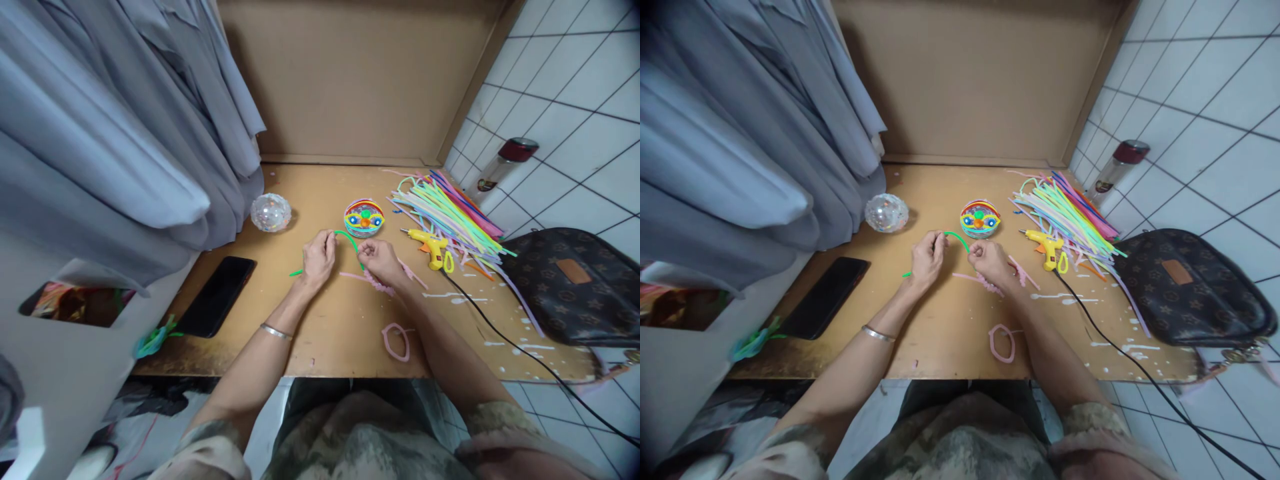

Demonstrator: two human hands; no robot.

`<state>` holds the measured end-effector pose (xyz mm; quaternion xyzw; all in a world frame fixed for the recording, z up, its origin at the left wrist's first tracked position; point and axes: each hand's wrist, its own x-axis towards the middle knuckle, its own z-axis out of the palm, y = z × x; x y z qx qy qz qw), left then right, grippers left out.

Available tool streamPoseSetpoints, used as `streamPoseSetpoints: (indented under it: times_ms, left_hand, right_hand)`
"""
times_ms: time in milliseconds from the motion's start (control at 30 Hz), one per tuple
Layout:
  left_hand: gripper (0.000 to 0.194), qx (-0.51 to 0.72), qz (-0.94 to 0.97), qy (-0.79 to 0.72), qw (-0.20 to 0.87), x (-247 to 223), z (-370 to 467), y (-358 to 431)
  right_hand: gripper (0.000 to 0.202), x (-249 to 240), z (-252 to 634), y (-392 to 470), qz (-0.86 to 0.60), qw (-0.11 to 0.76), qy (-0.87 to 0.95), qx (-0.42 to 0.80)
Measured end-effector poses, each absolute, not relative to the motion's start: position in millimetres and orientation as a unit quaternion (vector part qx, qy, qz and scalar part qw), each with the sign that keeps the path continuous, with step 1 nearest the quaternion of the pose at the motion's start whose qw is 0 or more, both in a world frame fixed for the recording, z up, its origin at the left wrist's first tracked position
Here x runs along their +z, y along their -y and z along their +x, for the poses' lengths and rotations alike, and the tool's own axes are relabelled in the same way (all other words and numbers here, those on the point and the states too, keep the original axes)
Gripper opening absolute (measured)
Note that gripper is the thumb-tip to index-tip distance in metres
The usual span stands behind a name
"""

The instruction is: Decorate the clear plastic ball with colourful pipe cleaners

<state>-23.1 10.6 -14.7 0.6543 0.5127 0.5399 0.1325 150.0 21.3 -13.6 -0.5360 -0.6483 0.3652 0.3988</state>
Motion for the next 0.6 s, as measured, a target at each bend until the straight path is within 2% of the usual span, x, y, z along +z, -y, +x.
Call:
streamPoseSetpoints:
  times_ms: [133, 333, 600]
  left_hand:
    - [0.027, 0.492, 0.688, -0.528, 0.079, -21.7, -24.8, -14.8]
    - [0.027, 0.438, 0.739, -0.512, 0.000, -29.1, -27.8, -19.6]
    - [0.028, 0.467, 0.732, -0.495, 0.003, -13.6, -37.4, -18.7]
  right_hand:
    - [0.007, -16.8, 152.1, -24.2, -0.550, 0.416, 0.659, 0.301]
    - [0.008, -9.8, 152.7, -22.6, -0.552, 0.450, 0.641, 0.285]
    - [0.007, -7.2, 151.1, -19.1, -0.557, 0.447, 0.643, 0.275]
